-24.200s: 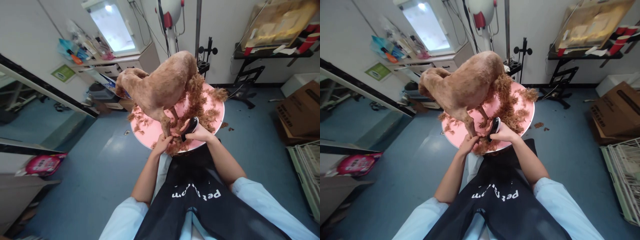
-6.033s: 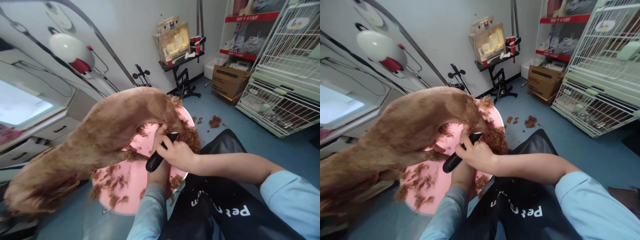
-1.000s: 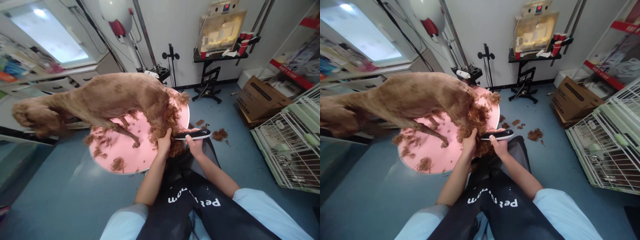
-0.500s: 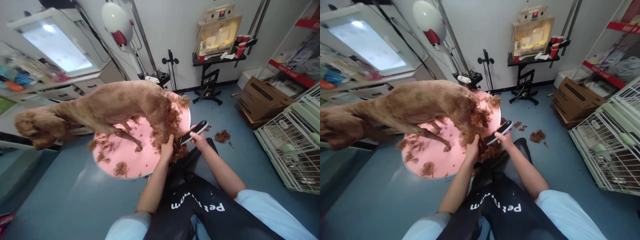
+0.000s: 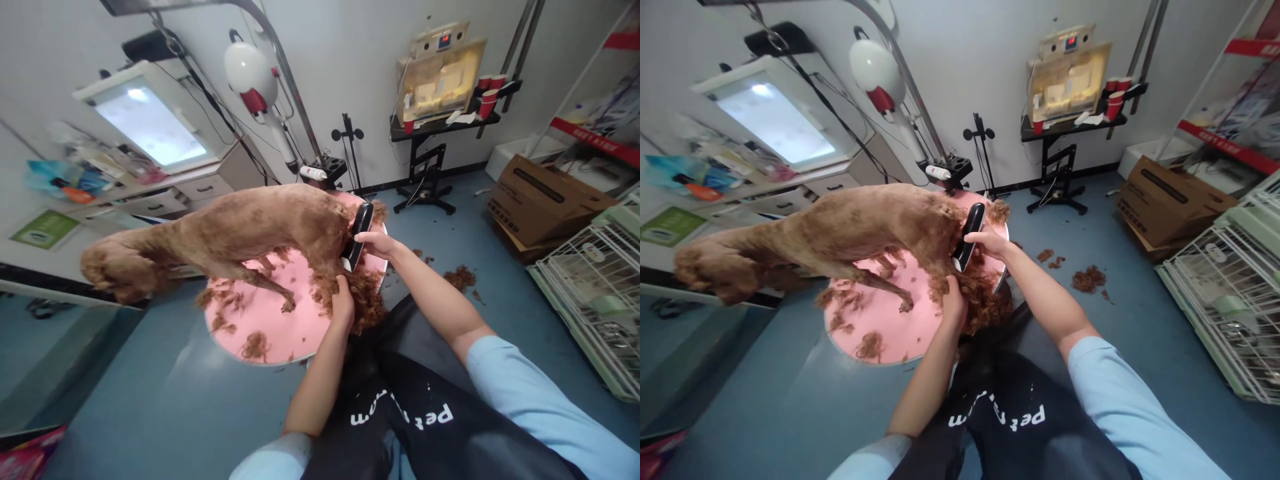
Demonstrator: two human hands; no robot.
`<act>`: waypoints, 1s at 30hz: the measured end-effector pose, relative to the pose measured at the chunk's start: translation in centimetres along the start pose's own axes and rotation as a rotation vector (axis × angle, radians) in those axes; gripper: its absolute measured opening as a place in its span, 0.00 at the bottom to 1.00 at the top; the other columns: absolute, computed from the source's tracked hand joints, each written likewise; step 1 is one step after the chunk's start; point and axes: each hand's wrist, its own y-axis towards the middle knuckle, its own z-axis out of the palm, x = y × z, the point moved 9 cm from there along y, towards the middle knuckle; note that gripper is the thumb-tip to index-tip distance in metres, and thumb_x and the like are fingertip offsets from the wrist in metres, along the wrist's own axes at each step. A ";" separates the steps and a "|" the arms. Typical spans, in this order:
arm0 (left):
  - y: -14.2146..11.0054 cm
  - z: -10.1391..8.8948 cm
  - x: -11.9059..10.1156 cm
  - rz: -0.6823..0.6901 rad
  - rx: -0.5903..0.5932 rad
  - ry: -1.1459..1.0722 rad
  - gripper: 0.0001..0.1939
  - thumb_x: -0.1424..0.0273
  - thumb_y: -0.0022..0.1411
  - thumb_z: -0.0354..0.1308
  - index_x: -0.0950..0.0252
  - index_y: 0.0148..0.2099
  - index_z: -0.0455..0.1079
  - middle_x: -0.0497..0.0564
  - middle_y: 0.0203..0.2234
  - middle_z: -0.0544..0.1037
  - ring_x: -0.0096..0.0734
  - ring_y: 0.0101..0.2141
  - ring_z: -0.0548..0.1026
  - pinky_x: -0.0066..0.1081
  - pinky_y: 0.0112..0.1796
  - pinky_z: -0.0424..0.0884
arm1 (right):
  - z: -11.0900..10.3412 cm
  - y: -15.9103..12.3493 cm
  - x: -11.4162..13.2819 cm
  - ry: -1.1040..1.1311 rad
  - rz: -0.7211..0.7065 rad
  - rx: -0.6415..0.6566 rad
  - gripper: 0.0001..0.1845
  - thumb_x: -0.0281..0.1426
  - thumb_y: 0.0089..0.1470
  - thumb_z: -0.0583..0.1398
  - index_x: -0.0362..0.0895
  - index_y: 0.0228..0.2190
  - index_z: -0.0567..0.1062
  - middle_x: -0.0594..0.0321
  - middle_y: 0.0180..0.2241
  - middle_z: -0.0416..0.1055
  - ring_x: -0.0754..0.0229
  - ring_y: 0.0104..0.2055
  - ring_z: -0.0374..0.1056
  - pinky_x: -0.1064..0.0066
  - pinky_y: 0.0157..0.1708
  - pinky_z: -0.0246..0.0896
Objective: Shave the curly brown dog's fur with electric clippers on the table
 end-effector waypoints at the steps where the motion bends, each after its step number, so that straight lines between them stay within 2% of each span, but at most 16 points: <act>1: -0.1 0.1 0.3 -0.026 -0.006 0.008 0.31 0.52 0.71 0.47 0.76 0.57 0.73 0.68 0.55 0.77 0.41 0.62 0.70 0.31 0.61 0.62 | 0.0 0.3 -0.2 -0.014 0.024 0.026 0.22 0.28 0.33 0.70 0.46 0.32 0.68 0.75 0.18 0.66 0.68 0.15 0.58 0.76 0.13 0.52; 6: -0.5 0.4 1.6 -0.104 -0.033 0.027 0.30 0.53 0.71 0.49 0.74 0.57 0.73 0.66 0.56 0.76 0.41 0.62 0.70 0.30 0.61 0.63 | 0.1 2.0 -0.8 0.084 0.031 -0.020 0.19 0.31 0.38 0.68 0.47 0.28 0.63 0.76 0.14 0.64 0.67 0.14 0.58 0.76 0.14 0.55; 11: -0.4 1.6 2.4 -0.084 0.066 -0.143 0.26 0.62 0.69 0.57 0.79 0.59 0.71 0.65 0.58 0.74 0.39 0.60 0.73 0.29 0.60 0.65 | 1.3 2.5 -2.1 -0.014 0.075 0.074 0.18 0.26 0.37 0.66 0.46 0.32 0.67 0.75 0.16 0.66 0.65 0.17 0.64 0.75 0.17 0.63; 14: -0.5 1.8 2.7 -0.066 0.094 -0.194 0.22 0.67 0.66 0.60 0.77 0.58 0.72 0.63 0.57 0.75 0.38 0.59 0.73 0.29 0.60 0.65 | 1.3 2.3 -2.2 -0.075 0.107 0.123 0.20 0.22 0.34 0.67 0.45 0.32 0.68 0.73 0.18 0.70 0.64 0.19 0.67 0.74 0.20 0.67; 16: -0.5 1.8 2.6 -0.044 0.109 -0.194 0.20 0.69 0.65 0.62 0.75 0.57 0.73 0.61 0.56 0.77 0.37 0.59 0.73 0.29 0.60 0.65 | 1.1 2.3 -2.1 -0.058 0.111 0.124 0.20 0.22 0.32 0.66 0.45 0.31 0.68 0.73 0.18 0.71 0.65 0.19 0.67 0.76 0.19 0.66; 19: -0.5 1.5 2.1 -0.016 0.100 -0.172 0.21 0.70 0.64 0.63 0.75 0.56 0.74 0.61 0.56 0.77 0.37 0.60 0.72 0.28 0.61 0.64 | 0.8 2.6 -2.0 0.026 0.089 0.063 0.16 0.26 0.36 0.64 0.45 0.30 0.67 0.74 0.16 0.68 0.66 0.15 0.62 0.77 0.14 0.60; 21: -0.5 1.2 2.0 -0.021 0.085 -0.155 0.20 0.70 0.63 0.64 0.74 0.55 0.74 0.61 0.55 0.77 0.37 0.59 0.73 0.28 0.61 0.64 | 1.1 2.8 -2.7 0.022 0.122 0.062 0.14 0.27 0.36 0.63 0.45 0.29 0.66 0.74 0.14 0.67 0.67 0.13 0.59 0.77 0.12 0.56; 26: -0.2 1.6 3.2 -0.081 0.172 -0.112 0.19 0.64 0.64 0.61 0.76 0.49 0.78 0.64 0.44 0.83 0.45 0.53 0.78 0.35 0.56 0.71 | 1.9 2.7 -4.7 -0.055 0.250 0.134 0.15 0.23 0.33 0.63 0.45 0.27 0.66 0.70 0.18 0.72 0.64 0.18 0.66 0.76 0.17 0.63; 30: 0.9 0.2 3.7 -0.065 0.092 -0.077 0.21 0.59 0.64 0.60 0.72 0.49 0.78 0.61 0.46 0.82 0.43 0.56 0.76 0.34 0.58 0.69 | 0.9 2.3 -5.3 -0.096 0.318 0.100 0.14 0.23 0.33 0.63 0.45 0.24 0.65 0.72 0.14 0.67 0.67 0.12 0.58 0.78 0.10 0.52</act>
